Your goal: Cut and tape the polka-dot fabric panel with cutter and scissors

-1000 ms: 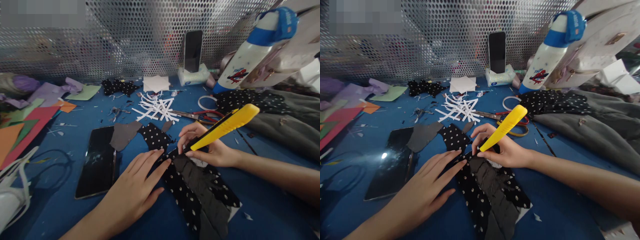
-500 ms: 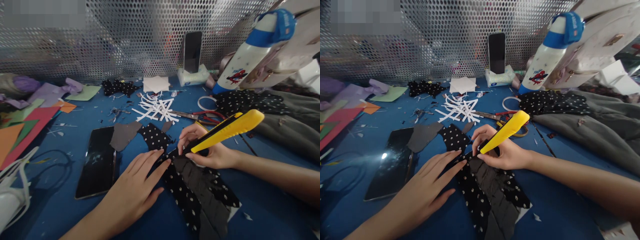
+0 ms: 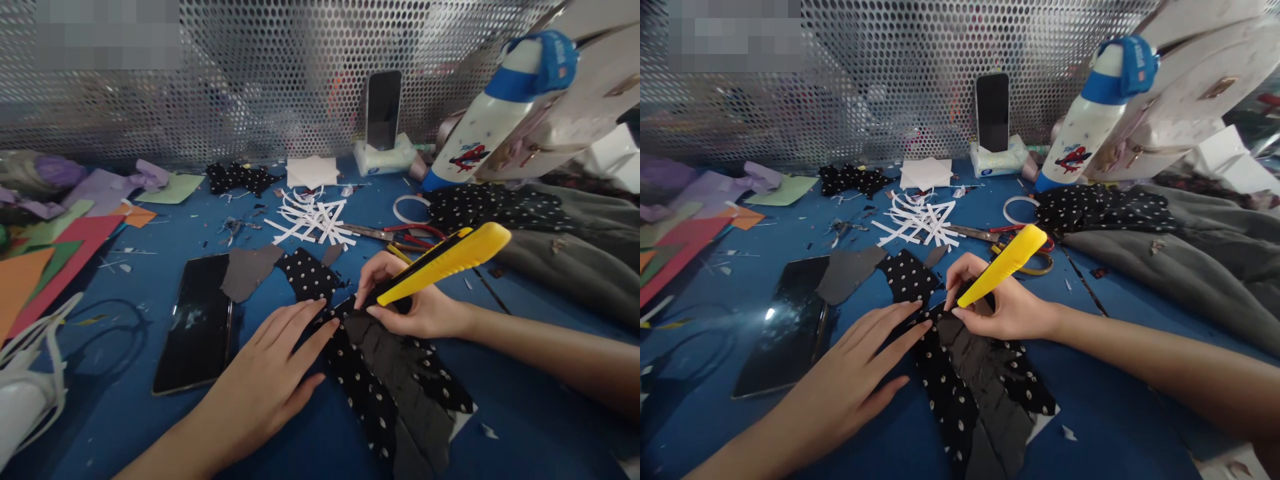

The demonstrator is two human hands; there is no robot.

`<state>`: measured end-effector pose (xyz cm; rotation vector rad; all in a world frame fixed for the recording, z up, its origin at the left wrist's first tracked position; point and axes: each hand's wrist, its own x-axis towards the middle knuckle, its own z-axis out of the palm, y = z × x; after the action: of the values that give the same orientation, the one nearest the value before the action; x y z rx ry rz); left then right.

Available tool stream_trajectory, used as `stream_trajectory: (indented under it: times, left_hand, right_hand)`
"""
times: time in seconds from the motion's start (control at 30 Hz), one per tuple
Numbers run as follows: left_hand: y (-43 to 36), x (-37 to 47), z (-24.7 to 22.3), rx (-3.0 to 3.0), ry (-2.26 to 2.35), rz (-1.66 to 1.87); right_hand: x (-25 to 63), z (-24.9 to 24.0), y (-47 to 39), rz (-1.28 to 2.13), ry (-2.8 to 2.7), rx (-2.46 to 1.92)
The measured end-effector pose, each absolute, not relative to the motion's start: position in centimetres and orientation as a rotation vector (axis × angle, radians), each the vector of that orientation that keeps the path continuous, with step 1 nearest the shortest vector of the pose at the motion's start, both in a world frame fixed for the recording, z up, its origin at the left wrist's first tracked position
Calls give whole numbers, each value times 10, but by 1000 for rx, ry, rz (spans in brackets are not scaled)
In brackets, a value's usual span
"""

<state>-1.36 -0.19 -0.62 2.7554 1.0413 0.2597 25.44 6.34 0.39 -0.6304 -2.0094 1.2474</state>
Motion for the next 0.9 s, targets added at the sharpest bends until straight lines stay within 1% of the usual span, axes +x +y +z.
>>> stream_trajectory:
  times: [0.17,0.3,0.4,0.5,0.57,0.73,0.8,0.9]
  left_hand:
    - [-3,-14,-3,2828,974,348]
    - [-5,-13,7,2834,955,522]
    - [-3,-8,18,2764,1015,667]
    - [4,3,33,2623,1081,692]
    - [12,14,44,2470,1114,767]
    - [41,49,73,2169,862,1114]
    - [52,63,84,2099,737,1154]
    - [64,79,95,2027,644,1085]
  right_hand:
    - [254,3,63,1213,-2019,-627]
    - [254,2,65,1178,-2038,-626]
    - [253,5,67,1109,-2080,-618]
    - [251,11,70,1030,-2129,-589]
    - [250,15,73,992,-2180,-562]
    - [249,21,80,890,-2277,-488]
    - [248,23,82,902,-2288,-505]
    - [248,24,83,946,-2300,-503]
